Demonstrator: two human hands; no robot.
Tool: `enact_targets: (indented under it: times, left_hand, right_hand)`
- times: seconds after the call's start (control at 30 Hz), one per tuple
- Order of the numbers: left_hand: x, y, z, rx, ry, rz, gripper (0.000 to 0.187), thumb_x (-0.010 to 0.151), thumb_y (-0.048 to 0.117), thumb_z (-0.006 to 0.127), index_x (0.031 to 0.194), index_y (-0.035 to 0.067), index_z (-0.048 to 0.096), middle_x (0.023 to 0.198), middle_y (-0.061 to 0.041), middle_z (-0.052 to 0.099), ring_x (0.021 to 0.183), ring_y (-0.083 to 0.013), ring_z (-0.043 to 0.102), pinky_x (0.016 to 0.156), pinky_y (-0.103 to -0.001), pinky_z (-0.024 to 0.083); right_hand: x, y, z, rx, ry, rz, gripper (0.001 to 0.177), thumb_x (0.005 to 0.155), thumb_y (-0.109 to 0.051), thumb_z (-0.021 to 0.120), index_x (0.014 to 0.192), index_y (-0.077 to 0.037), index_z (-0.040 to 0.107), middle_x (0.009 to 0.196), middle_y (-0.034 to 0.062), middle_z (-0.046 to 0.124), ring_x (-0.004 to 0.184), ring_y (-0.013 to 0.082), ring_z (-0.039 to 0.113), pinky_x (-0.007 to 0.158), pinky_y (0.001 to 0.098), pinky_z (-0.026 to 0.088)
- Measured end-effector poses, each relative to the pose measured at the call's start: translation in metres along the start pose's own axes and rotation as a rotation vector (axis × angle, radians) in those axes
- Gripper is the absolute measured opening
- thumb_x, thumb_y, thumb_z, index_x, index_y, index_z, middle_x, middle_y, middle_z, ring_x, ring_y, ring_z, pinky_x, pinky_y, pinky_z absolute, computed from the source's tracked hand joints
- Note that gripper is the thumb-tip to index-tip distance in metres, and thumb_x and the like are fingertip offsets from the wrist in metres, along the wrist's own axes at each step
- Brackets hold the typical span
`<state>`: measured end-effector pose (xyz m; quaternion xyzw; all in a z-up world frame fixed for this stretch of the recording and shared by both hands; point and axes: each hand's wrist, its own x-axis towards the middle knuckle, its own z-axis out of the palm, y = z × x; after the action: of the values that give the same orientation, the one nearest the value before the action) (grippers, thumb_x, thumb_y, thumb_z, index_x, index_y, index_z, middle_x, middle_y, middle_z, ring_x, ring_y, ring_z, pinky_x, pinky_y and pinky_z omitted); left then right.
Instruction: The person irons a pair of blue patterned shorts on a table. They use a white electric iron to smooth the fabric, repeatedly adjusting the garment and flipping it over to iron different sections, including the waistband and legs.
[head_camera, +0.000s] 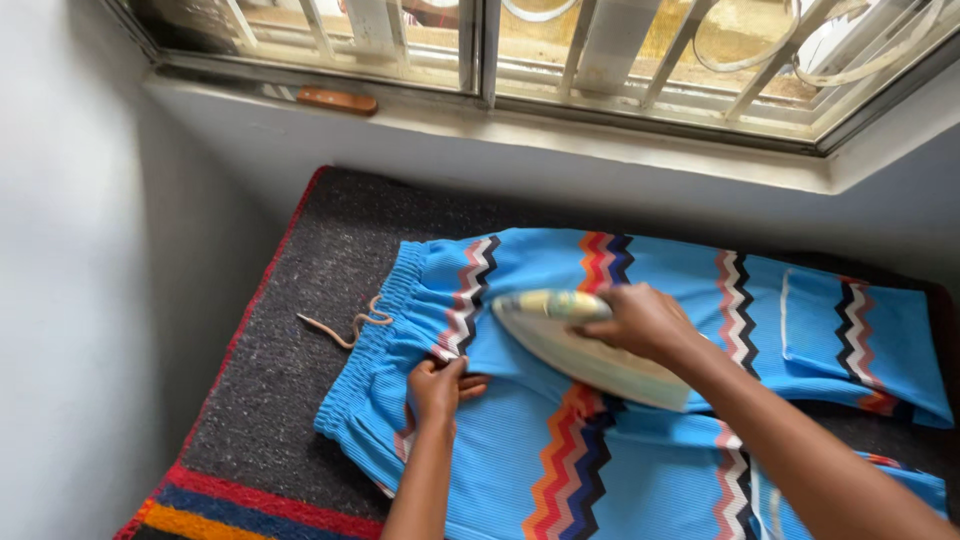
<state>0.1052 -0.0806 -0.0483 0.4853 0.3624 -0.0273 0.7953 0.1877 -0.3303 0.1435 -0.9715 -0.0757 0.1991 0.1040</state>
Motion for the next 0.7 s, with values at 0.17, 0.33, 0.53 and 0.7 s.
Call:
enact_targets:
  times: [0.17, 0.33, 0.53, 0.7]
  left_hand:
    - [-0.002, 0.003, 0.002, -0.020, -0.005, 0.061, 0.017, 0.090, 0.000, 0.064, 0.100, -0.014, 0.059, 0.088, -0.025, 0.073, 0.068, -0.0365, 0.078, 0.052, -0.038, 0.065]
    - [-0.009, 0.001, 0.000, -0.013, 0.036, 0.036, 0.018, 0.089, 0.000, 0.063, 0.102, -0.013, 0.060, 0.088, -0.024, 0.073, 0.067, -0.0369, 0.077, 0.051, -0.038, 0.064]
    - [-0.012, 0.009, 0.010, -0.006, 0.040, 0.033, 0.018, 0.088, 0.000, 0.063, 0.104, -0.009, 0.061, 0.091, -0.025, 0.074, 0.065, -0.0349, 0.077, 0.051, -0.038, 0.064]
    - [-0.006, 0.004, 0.000, 0.021, -0.017, 0.038, 0.017, 0.090, 0.002, 0.063, 0.102, -0.009, 0.059, 0.089, -0.025, 0.075, 0.066, -0.0348, 0.077, 0.052, -0.037, 0.064]
  right_hand:
    - [0.002, -0.008, -0.008, 0.052, -0.126, -0.009, 0.056, 0.072, -0.061, 0.079, 0.112, -0.022, 0.078, 0.083, 0.0124, 0.080, 0.079, 0.0287, 0.078, 0.076, 0.0442, 0.058]
    - [-0.007, 0.042, -0.002, -0.097, -0.237, -0.245, 0.057, 0.067, -0.057, 0.083, 0.109, -0.020, 0.081, 0.090, 0.0089, 0.081, 0.079, 0.0276, 0.078, 0.076, 0.0406, 0.060]
    - [-0.010, 0.066, -0.006, -0.153, -0.183, -0.160, 0.060, 0.064, -0.059, 0.084, 0.111, -0.023, 0.080, 0.095, 0.0085, 0.081, 0.083, 0.0253, 0.079, 0.079, 0.0401, 0.061]
    - [-0.002, 0.002, 0.017, -0.087, -0.071, -0.040, 0.062, 0.071, -0.064, 0.079, 0.112, -0.018, 0.078, 0.093, 0.0104, 0.079, 0.081, 0.0250, 0.077, 0.075, 0.0410, 0.061]
